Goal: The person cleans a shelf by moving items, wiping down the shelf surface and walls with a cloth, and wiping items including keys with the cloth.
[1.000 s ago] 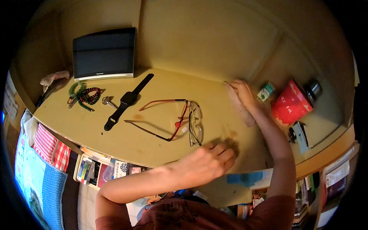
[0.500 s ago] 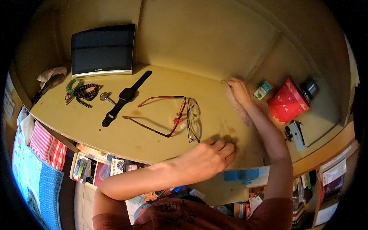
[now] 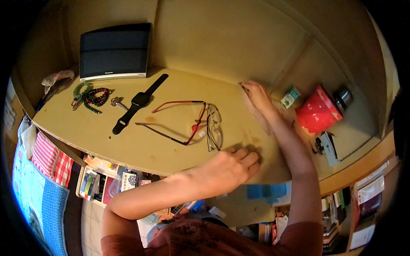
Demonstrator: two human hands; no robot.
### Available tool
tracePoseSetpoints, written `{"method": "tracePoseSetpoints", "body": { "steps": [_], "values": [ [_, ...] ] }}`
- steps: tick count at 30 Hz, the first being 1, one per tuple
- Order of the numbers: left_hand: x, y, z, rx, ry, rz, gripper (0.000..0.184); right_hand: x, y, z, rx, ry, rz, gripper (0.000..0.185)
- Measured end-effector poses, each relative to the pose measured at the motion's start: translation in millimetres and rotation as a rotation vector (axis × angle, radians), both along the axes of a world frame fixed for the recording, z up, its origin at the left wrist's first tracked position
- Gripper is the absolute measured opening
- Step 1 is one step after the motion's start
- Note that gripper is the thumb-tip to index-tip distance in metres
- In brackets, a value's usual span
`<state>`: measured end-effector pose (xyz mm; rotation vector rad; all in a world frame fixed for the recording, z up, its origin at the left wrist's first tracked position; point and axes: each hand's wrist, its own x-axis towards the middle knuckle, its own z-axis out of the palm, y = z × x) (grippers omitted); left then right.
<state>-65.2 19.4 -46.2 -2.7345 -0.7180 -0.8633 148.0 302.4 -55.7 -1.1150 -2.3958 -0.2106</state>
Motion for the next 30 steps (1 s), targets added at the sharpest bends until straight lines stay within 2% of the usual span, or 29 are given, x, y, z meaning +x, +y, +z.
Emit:
{"method": "tracePoseSetpoints", "body": {
  "steps": [2,4,8,10,13,14,15,17,20,23,27,28,30],
  "values": [
    [-0.7,0.3,0.6,0.027,-0.013,-0.007,0.028,9.8,-4.3,1.9,0.046,0.029,0.006,0.028],
    [-1.7,0.9,1.2,0.057,-0.034,-0.006,0.025,25.0,-12.0,13.0,-0.018,-0.125,-0.174,0.029],
    [0.9,2.1,0.2,0.007,-0.018,-0.019,0.031,-4.2,-16.5,14.3,-0.078,-0.135,-0.18,0.032],
    [2.4,2.8,-1.7,0.017,-0.035,-0.014,0.031,-24.9,-15.5,10.4,0.01,-0.057,-0.088,0.032],
    [0.3,2.3,-1.8,0.101,-0.09,0.0,0.03,-21.9,-35.1,20.1,0.007,-0.025,-0.096,0.032],
    [-1.7,2.1,0.8,0.066,-0.061,-0.015,0.031,-3.1,-22.8,7.7,0.168,-0.083,-0.126,0.032],
    [-3.0,1.5,2.1,0.029,-0.036,-0.031,0.031,3.2,-24.5,13.9,0.169,-0.082,-0.125,0.032],
    [-1.0,0.3,2.6,-0.008,-0.017,-0.019,0.029,13.6,-27.9,23.7,-0.056,-0.216,-0.256,0.033],
    [0.9,2.3,0.1,0.004,-0.026,-0.008,0.03,-11.7,-31.1,18.0,-0.002,-0.111,-0.151,0.033],
    [2.5,3.2,-3.4,0.04,-0.063,-0.01,0.033,-42.2,-32.8,19.4,-0.022,-0.144,-0.225,0.033],
    [-1.6,2.0,-1.0,0.021,-0.037,-0.029,0.036,-3.1,-29.2,18.4,0.027,-0.176,-0.241,0.033],
    [-1.6,1.7,-1.3,0.02,-0.041,-0.028,0.036,0.8,-35.5,26.3,-0.055,-0.188,-0.294,0.033],
    [0.3,2.2,-0.9,0.002,-0.024,-0.012,0.036,2.1,-17.4,11.6,-0.009,-0.166,-0.251,0.033]
  ]
}}
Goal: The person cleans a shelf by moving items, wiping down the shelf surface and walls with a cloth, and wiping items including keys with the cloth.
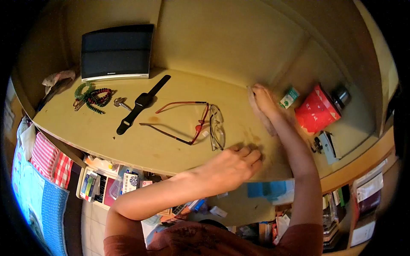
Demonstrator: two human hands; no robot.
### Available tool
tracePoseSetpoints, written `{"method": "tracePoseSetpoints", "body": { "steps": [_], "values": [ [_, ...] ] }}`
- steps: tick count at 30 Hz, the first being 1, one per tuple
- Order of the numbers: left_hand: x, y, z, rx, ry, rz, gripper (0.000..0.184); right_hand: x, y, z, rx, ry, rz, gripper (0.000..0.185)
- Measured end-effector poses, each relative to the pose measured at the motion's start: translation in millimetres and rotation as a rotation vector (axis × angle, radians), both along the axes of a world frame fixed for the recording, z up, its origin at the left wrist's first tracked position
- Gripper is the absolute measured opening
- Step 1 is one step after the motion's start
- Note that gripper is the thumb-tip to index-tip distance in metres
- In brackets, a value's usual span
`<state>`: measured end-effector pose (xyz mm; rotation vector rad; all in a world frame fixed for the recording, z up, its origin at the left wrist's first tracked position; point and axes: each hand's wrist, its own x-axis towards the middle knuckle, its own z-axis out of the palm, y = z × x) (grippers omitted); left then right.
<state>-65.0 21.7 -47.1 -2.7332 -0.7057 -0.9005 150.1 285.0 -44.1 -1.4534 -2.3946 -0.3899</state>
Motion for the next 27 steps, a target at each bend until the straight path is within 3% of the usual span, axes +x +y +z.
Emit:
{"method": "tracePoseSetpoints", "body": {
  "steps": [5,7,10,12,15,22,24,27],
  "values": [
    [1.5,-1.0,-2.0,-0.048,-0.021,-0.003,0.033,-61.4,2.4,-2.9,-0.068,0.113,0.139,0.034],
    [2.1,-1.6,-3.5,-0.057,-0.043,-0.009,0.034,-79.4,-19.8,11.5,-0.137,0.104,0.009,0.034],
    [-2.9,-1.7,1.4,-0.039,-0.029,-0.009,0.035,-20.4,-6.0,2.3,-0.122,-0.005,0.166,0.037],
    [-3.8,-3.0,3.5,-0.076,0.026,-0.01,0.036,46.7,10.6,-17.1,-0.05,-0.123,0.155,0.042],
    [-1.6,-0.6,-1.4,-0.019,-0.019,-0.012,0.04,60.6,-15.3,-1.4,-0.165,-0.193,0.038,0.047],
    [4.8,1.7,-9.2,-0.059,0.0,0.028,0.036,-68.0,-14.8,8.0,-0.167,-0.041,0.26,0.05],
    [6.5,3.4,-12.8,-0.081,0.001,-0.001,0.034,-107.2,-4.1,9.3,-0.296,0.053,0.26,0.05],
    [3.1,0.8,-7.6,-0.072,0.037,0.026,0.034,-150.1,21.1,4.3,-0.314,-0.017,0.387,0.049]
  ]
}}
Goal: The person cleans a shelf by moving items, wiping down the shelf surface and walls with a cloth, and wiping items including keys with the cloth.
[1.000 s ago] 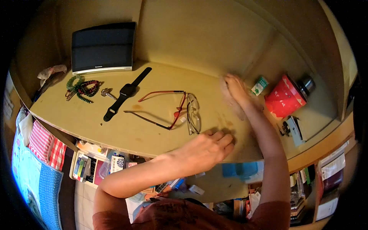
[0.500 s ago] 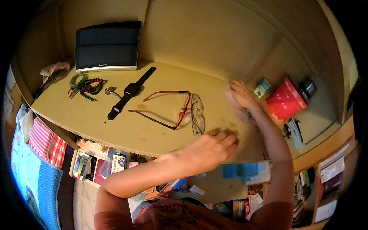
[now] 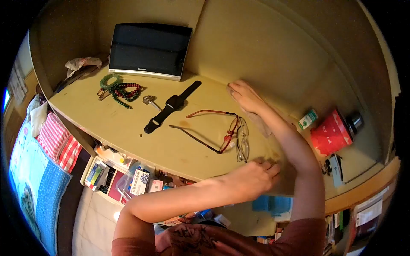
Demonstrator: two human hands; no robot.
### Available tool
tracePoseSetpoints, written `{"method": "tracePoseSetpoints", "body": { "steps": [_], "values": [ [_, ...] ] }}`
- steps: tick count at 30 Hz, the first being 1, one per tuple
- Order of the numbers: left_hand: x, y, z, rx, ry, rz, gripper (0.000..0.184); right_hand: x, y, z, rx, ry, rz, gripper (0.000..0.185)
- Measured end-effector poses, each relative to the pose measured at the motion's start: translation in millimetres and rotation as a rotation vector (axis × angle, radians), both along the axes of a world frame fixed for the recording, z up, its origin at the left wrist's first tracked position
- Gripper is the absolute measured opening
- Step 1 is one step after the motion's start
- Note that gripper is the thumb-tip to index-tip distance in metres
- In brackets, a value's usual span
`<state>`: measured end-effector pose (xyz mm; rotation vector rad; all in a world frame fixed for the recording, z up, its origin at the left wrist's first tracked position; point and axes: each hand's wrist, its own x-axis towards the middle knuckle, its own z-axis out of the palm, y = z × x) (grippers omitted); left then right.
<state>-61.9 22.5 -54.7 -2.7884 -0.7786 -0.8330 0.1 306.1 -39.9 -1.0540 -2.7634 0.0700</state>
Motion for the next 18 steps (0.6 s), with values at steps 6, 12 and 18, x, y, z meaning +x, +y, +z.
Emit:
{"method": "tracePoseSetpoints", "body": {
  "steps": [6,12,18],
  "values": [
    [1.8,3.0,-2.8,-0.001,-0.079,-0.038,0.035,-42.6,-21.4,9.0,0.017,0.021,0.013,0.047],
    [-2.6,-0.3,1.1,0.005,-0.077,-0.027,0.037,84.8,-14.3,9.3,-0.02,0.021,-0.104,0.05],
    [-0.6,1.1,3.5,-0.028,0.003,-0.045,0.044,67.3,-26.5,4.9,0.112,0.029,-0.101,0.045]
  ]
}}
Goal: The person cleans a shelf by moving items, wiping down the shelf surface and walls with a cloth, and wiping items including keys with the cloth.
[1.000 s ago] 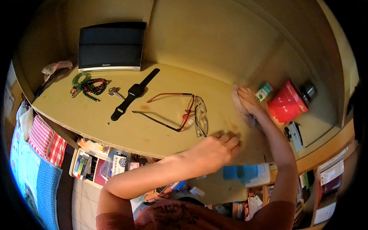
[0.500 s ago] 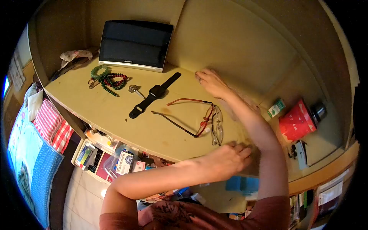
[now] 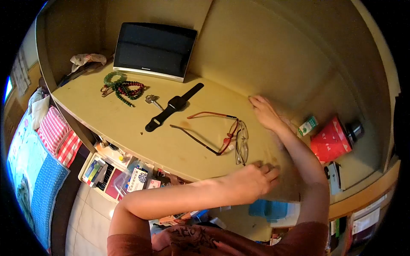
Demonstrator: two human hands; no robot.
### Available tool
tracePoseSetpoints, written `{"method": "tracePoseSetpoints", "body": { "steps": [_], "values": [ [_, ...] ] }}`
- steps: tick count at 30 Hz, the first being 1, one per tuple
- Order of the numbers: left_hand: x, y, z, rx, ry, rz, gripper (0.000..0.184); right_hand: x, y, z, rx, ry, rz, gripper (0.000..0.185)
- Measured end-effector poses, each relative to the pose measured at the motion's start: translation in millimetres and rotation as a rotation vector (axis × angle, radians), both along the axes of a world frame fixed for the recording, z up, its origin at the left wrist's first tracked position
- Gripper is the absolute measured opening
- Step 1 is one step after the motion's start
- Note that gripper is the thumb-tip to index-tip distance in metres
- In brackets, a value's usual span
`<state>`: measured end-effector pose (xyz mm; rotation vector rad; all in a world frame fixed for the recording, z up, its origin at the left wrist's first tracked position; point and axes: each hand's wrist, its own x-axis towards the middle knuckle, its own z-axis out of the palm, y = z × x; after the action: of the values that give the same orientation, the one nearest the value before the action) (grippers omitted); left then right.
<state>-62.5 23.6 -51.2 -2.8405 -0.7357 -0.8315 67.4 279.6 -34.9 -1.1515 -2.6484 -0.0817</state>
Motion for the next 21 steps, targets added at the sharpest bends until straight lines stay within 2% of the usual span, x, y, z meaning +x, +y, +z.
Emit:
{"method": "tracePoseSetpoints", "body": {
  "steps": [3,7,10,11,13,16,19,21],
  "values": [
    [2.7,0.5,-5.1,0.032,-0.043,0.029,0.042,-69.4,9.2,-2.1,-0.029,0.081,0.198,0.041],
    [5.3,0.4,-5.3,-0.003,-0.008,0.039,0.04,-109.1,18.2,1.9,-0.109,0.036,0.241,0.043],
    [0.9,1.3,-5.4,0.03,-0.062,0.014,0.036,-76.7,9.5,13.9,-0.176,-0.031,0.269,0.048],
    [-0.7,0.4,-2.5,0.03,-0.047,0.012,0.037,-55.1,-0.6,23.0,-0.243,-0.095,0.273,0.051],
    [-1.3,0.3,-0.9,0.036,-0.039,0.015,0.038,-17.1,-37.1,52.8,-0.214,-0.143,0.229,0.055],
    [-0.3,0.0,-0.6,0.048,-0.064,0.01,0.039,47.6,-12.8,14.7,-0.192,-0.11,0.279,0.055],
    [0.5,0.3,1.9,0.002,-0.025,0.004,0.039,37.8,-34.8,6.8,-0.19,0.022,0.199,0.056],
    [2.2,0.0,-0.4,0.033,-0.055,0.008,0.04,15.8,-15.6,-3.5,-0.165,0.028,0.243,0.056]
  ]
}}
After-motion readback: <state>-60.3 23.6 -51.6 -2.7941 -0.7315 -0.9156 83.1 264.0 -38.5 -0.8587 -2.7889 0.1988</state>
